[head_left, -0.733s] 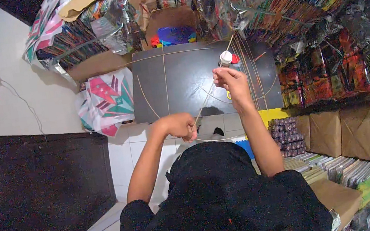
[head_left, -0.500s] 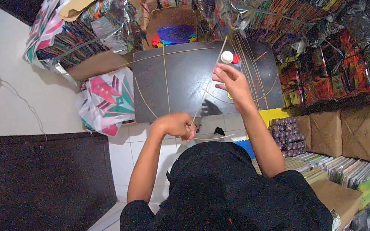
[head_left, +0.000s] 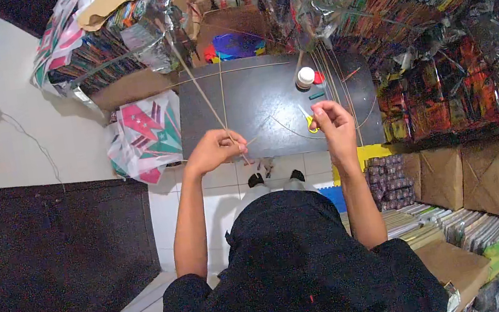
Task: Assembling the wooden frame for a kite using thin sticks and string.
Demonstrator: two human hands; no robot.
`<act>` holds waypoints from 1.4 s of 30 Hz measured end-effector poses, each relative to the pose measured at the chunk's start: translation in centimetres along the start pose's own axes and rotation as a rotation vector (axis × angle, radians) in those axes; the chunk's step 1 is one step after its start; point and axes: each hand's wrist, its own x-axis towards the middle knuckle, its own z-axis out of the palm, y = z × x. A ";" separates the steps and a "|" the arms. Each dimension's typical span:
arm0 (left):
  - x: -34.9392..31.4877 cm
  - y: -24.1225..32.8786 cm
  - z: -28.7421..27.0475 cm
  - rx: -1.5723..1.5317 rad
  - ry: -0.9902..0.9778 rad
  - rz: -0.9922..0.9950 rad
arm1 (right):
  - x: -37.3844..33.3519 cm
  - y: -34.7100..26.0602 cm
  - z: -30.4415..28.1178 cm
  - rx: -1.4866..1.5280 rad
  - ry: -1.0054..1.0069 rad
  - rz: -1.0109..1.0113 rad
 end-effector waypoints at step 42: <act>-1.0 2.0 6.0 -0.433 0.337 -0.077 | -2.8 4.7 5.3 -0.363 -0.327 -0.074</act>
